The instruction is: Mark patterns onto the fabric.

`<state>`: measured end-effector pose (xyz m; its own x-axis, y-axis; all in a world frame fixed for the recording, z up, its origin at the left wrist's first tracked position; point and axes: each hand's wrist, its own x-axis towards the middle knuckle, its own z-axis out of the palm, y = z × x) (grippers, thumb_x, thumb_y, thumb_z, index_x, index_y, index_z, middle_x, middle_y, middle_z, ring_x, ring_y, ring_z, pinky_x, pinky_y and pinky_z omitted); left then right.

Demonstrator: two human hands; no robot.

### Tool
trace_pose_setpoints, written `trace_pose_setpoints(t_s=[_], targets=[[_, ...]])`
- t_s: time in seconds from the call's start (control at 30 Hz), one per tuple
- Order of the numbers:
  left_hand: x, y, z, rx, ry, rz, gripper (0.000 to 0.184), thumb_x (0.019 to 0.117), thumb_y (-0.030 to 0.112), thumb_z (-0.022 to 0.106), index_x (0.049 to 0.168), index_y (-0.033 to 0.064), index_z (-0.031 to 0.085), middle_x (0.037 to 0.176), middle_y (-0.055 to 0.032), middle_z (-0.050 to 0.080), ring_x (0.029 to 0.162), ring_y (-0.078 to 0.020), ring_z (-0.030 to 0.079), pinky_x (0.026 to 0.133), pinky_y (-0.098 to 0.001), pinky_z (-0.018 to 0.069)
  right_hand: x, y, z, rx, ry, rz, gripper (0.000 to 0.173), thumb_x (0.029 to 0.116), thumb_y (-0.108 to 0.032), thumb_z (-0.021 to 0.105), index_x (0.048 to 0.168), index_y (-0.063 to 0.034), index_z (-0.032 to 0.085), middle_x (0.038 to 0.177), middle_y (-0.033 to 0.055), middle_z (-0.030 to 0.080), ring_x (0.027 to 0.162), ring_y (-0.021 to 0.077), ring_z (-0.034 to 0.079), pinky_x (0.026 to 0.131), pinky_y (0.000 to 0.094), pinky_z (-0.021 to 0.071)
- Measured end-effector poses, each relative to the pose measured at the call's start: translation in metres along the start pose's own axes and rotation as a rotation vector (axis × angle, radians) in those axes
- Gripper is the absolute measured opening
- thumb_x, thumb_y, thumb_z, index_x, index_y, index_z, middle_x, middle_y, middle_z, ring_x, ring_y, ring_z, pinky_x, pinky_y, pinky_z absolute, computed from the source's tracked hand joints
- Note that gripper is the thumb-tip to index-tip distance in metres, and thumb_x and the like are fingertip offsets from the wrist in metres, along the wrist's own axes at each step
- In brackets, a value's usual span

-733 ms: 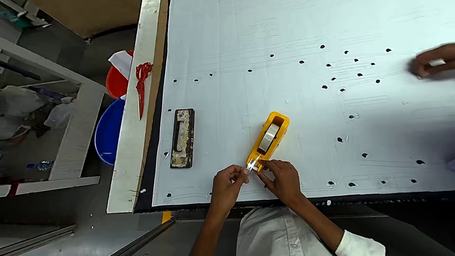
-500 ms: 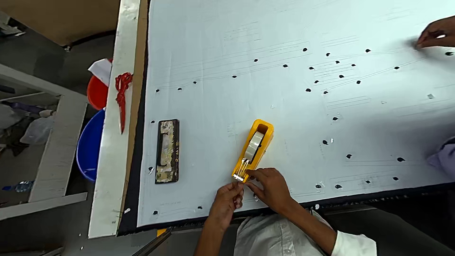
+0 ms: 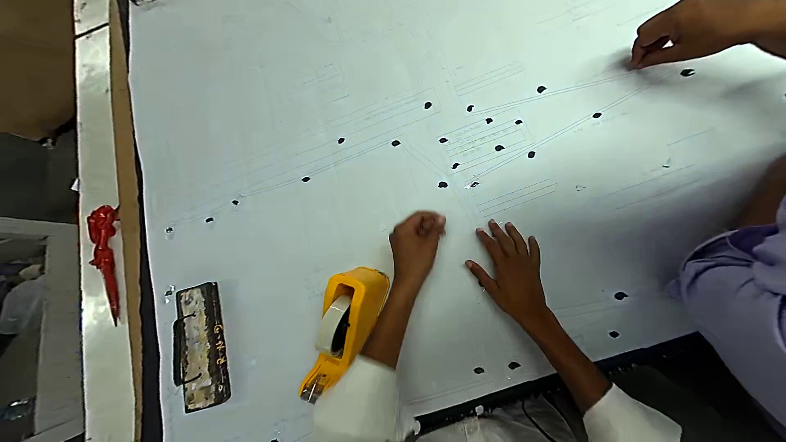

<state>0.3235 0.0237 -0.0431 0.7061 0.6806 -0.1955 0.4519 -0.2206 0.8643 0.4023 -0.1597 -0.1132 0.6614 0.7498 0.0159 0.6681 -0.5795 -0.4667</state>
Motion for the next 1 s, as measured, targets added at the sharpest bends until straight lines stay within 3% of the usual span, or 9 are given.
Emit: trace_pose_setpoints(t_s=[0.2,0.37,0.43,0.57,0.63,0.73,0.8,0.9,1.0], targets=[[0.109,0.004,0.026,0.119,0.051,-0.188,0.03,0.0974,0.018,0.071,0.119,-0.0009,0.063,0.082,-0.0098,0.07,0.066,-0.0161,0.066,0.067,-0.0345,0.0563,-0.006,0.009,0.009,-0.042,0.015,-0.043,0.064,0.1037,-0.06,0.038,0.156,-0.0254,0.046,0.168,-0.0029,0.031,0.157,0.0289,0.021,0.12,0.0703,0.0081],[0.101,0.019,0.021,0.527,-0.01,-0.311,0.046,0.0956,0.038,0.072,0.116,-0.0031,0.064,0.104,-0.0249,0.068,0.101,-0.0422,0.066,0.086,-0.0623,0.0511,-0.007,0.009,0.012,-0.044,0.012,-0.033,0.064,0.1034,-0.062,0.037,0.157,-0.0283,0.045,0.169,-0.0047,0.029,0.158,0.0276,0.019,0.121,0.0682,0.0068],[0.073,0.023,0.011,0.558,-0.034,-0.28,0.041,0.096,0.034,0.071,0.115,-0.0024,0.066,0.1,-0.0251,0.068,0.099,-0.0438,0.066,0.084,-0.0641,0.0512,-0.005,0.009,0.011,-0.045,0.005,-0.033,0.063,0.1033,-0.062,0.037,0.156,-0.0287,0.046,0.168,-0.005,0.031,0.158,0.028,0.021,0.121,0.0688,0.0076],[-0.042,0.026,-0.03,0.354,0.0,0.039,0.026,0.0973,0.029,0.071,0.099,0.004,0.062,0.062,-0.0043,0.052,0.051,-0.0184,0.051,0.049,-0.0373,0.0455,-0.006,0.005,0.012,0.005,0.06,-0.039,0.061,0.102,-0.06,0.042,0.147,-0.0211,0.058,0.162,0.0048,0.043,0.154,0.0336,0.03,0.12,0.0707,0.013],[-0.099,0.014,-0.068,0.267,0.15,0.156,0.02,0.0935,0.029,0.072,0.091,0.0111,0.063,0.063,0.0065,0.052,0.05,-0.0031,0.048,0.046,-0.0208,0.043,-0.014,-0.012,0.009,0.068,0.113,-0.075,0.056,0.1015,-0.052,0.049,0.136,-0.0123,0.066,0.154,0.0109,0.051,0.15,0.0363,0.037,0.12,0.0684,0.0182],[-0.156,-0.024,-0.135,0.253,0.386,0.122,0.018,0.0902,0.028,0.07,0.092,0.0112,0.066,0.072,0.0087,0.059,0.061,0.0029,0.056,0.053,-0.0141,0.0474,-0.037,-0.069,0.009,0.245,0.137,-0.179,0.041,0.1002,-0.04,0.058,0.117,-0.0055,0.072,0.126,0.0137,0.068,0.125,0.0353,0.061,0.112,0.0634,0.0384],[-0.183,-0.058,-0.168,0.254,0.415,-0.018,0.022,0.091,0.031,0.069,0.097,0.01,0.067,0.085,0.0036,0.063,0.074,-0.0037,0.062,0.057,-0.0204,0.05,-0.061,-0.112,0.019,0.357,0.077,-0.24,0.035,0.0986,-0.038,0.061,0.109,-0.0065,0.073,0.107,0.0098,0.073,0.105,0.0301,0.07,0.098,0.0564,0.0516],[-0.203,-0.099,-0.188,0.126,0.2,-0.187,0.032,0.0958,0.032,0.067,0.114,0.006,0.07,0.118,-0.0092,0.066,0.106,-0.0218,0.066,0.079,-0.0415,0.0591,-0.094,-0.168,0.04,0.415,-0.05,-0.324,0.04,0.0955,-0.047,0.065,0.107,-0.0096,0.075,0.094,0.0031,0.076,0.09,0.0218,0.072,0.089,0.0511,0.0558],[-0.208,-0.112,-0.186,0.025,0.005,-0.276,0.03,0.0966,0.035,0.066,0.112,0.0103,0.074,0.135,-0.008,0.059,0.121,-0.023,0.06,0.092,-0.0437,0.0561,-0.113,-0.204,0.056,0.357,-0.071,-0.381,0.05,0.0925,-0.058,0.064,0.108,-0.012,0.076,0.089,0.0007,0.074,0.081,0.0189,0.071,0.084,0.0481,0.0556]])
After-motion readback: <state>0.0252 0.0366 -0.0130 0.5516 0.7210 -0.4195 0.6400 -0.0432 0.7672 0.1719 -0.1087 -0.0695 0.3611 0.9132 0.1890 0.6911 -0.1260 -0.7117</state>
